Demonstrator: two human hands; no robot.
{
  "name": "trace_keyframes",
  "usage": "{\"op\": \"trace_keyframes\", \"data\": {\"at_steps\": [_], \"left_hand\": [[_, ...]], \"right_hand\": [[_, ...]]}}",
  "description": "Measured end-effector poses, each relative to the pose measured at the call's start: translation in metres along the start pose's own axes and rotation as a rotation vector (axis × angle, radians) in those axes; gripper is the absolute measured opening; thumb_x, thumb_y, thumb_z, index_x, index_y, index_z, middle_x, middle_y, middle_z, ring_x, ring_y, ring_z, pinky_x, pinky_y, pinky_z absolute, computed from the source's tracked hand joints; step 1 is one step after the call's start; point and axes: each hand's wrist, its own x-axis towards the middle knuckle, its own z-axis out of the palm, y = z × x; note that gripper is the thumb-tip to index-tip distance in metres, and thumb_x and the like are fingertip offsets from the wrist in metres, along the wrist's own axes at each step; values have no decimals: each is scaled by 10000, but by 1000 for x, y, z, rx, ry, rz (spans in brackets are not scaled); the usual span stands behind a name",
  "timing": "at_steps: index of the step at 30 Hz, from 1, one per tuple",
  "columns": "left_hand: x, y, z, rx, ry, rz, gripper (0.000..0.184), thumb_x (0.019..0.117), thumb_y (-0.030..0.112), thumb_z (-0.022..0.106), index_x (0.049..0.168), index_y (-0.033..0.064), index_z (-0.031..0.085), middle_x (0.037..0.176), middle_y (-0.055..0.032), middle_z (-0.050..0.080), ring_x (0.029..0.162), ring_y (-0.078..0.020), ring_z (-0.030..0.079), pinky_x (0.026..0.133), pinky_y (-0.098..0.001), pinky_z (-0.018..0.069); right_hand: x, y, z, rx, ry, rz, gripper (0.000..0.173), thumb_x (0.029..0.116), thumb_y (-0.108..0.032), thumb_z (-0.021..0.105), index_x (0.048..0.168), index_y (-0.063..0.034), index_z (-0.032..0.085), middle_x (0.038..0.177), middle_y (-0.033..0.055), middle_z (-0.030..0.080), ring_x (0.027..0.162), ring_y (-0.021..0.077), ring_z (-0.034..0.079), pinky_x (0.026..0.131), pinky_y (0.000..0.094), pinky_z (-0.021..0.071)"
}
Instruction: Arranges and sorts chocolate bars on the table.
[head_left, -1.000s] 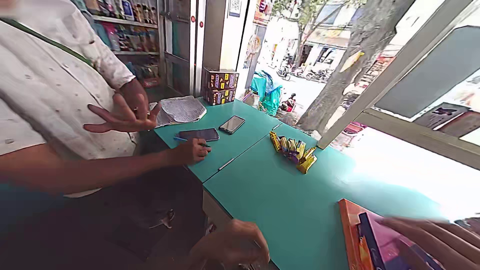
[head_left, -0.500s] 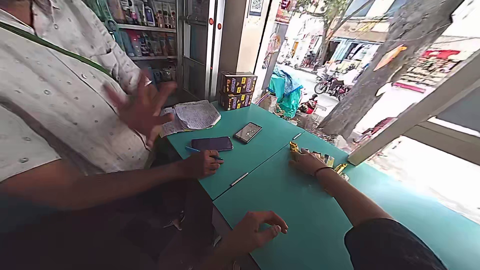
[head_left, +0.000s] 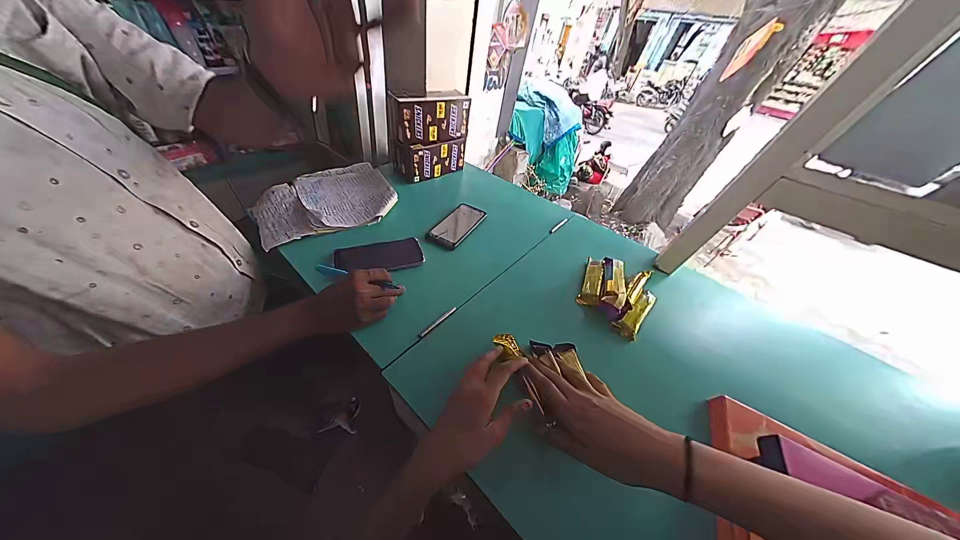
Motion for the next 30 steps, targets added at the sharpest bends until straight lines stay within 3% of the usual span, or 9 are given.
{"op": "trace_keyframes", "data": {"at_steps": [4,7,10,14,19,22,25,28,30], "left_hand": [[8,9,2,190,-126,-75,493,1034,449,522,1448,192,596,1520,-290,443,1417,-487,384,1138,-541,359],[14,16,7,256,-147,-128,550,959,551,609,1415,244,631,1485,-284,481,1400,-482,394,1109,-540,378],[20,21,7,192,-145,-161,698,884,431,763,1458,91,559,1391,-201,587,1297,-400,512,1075,-504,423],[23,29,-6,108,-173,-295,677,908,182,735,1488,-16,449,1214,-144,689,1076,-294,666,961,-439,517],[36,29,-27,124,-421,-312,624,958,126,687,1501,-28,422,1283,-167,654,1140,-290,643,1011,-440,492],[33,20,-35,-41,-374,-284,526,964,58,659,1450,-53,489,1301,-209,633,1168,-257,637,1035,-376,492],[27,11,-40,-490,-249,-336,463,955,-2,644,1398,-64,524,1268,-159,615,1003,-126,671,882,-253,559],[26,1,-40,-995,-213,-370,344,920,9,576,1263,-18,569,1083,-25,678,903,-96,694,846,-297,601],[27,2,-39,-1118,-217,-409,286,894,36,552,1179,63,556,987,37,673,831,-37,671,760,-225,585]], "right_hand": [[-36,25,-30,90,-148,-87,569,1056,-289,567,1570,-106,403,1541,172,491,1432,425,430,1090,728,294],[-46,71,-44,117,148,-228,260,1032,-164,561,1219,-87,723,1111,114,748,1007,278,717,873,537,546],[-37,96,-54,77,336,-59,258,1042,-198,560,1174,-50,724,1028,113,751,937,255,720,835,482,561],[-16,64,-44,28,-113,355,563,1064,-383,538,1441,31,470,1210,294,638,1131,472,622,963,637,453],[-10,70,-37,311,-90,268,415,1059,-191,573,1417,-2,478,1090,228,652,875,289,670,795,442,555],[-15,80,-43,595,19,286,385,1062,-110,530,1430,-25,457,1050,167,651,844,185,653,732,352,551],[-24,85,-44,742,51,237,362,1042,-80,482,1401,-40,474,988,83,640,818,91,611,729,284,507],[-27,105,-41,547,-78,58,302,1014,-127,536,1301,-46,585,1023,65,695,878,111,654,805,332,538],[-29,114,-48,314,60,73,274,1019,-85,559,1253,-5,677,1139,189,715,977,317,688,861,523,523]]}}
